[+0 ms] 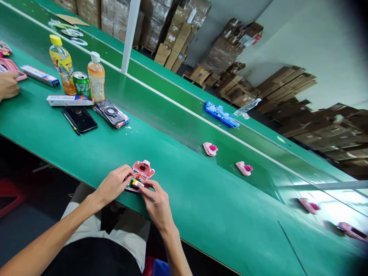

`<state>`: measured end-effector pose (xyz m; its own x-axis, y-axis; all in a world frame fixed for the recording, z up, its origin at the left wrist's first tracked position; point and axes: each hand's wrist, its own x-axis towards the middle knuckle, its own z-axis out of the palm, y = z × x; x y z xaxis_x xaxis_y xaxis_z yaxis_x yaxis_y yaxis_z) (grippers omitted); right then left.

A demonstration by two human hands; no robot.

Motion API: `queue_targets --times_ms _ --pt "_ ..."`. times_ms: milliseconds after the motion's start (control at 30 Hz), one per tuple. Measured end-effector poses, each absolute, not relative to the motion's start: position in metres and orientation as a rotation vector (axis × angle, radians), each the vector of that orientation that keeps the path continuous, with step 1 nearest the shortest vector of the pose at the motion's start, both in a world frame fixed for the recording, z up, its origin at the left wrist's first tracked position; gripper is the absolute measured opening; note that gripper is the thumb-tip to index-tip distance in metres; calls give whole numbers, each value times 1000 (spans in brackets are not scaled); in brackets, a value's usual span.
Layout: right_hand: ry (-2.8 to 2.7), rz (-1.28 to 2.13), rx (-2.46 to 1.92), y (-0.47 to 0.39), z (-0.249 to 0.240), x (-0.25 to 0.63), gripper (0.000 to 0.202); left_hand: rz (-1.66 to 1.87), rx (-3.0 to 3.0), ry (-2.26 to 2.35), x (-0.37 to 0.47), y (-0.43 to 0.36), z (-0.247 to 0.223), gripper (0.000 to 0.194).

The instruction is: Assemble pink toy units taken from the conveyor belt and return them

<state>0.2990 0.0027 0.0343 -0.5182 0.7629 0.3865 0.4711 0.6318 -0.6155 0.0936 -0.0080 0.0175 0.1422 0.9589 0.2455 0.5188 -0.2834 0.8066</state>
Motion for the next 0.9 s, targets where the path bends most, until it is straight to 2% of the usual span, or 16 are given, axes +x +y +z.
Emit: queue_targets --times_ms 200,500,633,733,833,900 --pt "-2364 393 -951 6 29 296 35 1013 1891 1408 93 -10 19 17" --pt "-2307 516 -937 4 32 301 30 1003 2115 1448 96 -11 7 24" --pt "-2360 428 -960 4 30 300 34 990 2144 1435 96 -11 7 26" --pt "-2495 338 -936 5 37 299 38 950 2162 1350 89 -14 12 17" --pt "-2658 228 -917 3 48 297 40 841 2215 1234 80 -17 18 36" --pt "-2699 142 -933 0 51 294 44 801 2250 1210 75 -19 19 39"
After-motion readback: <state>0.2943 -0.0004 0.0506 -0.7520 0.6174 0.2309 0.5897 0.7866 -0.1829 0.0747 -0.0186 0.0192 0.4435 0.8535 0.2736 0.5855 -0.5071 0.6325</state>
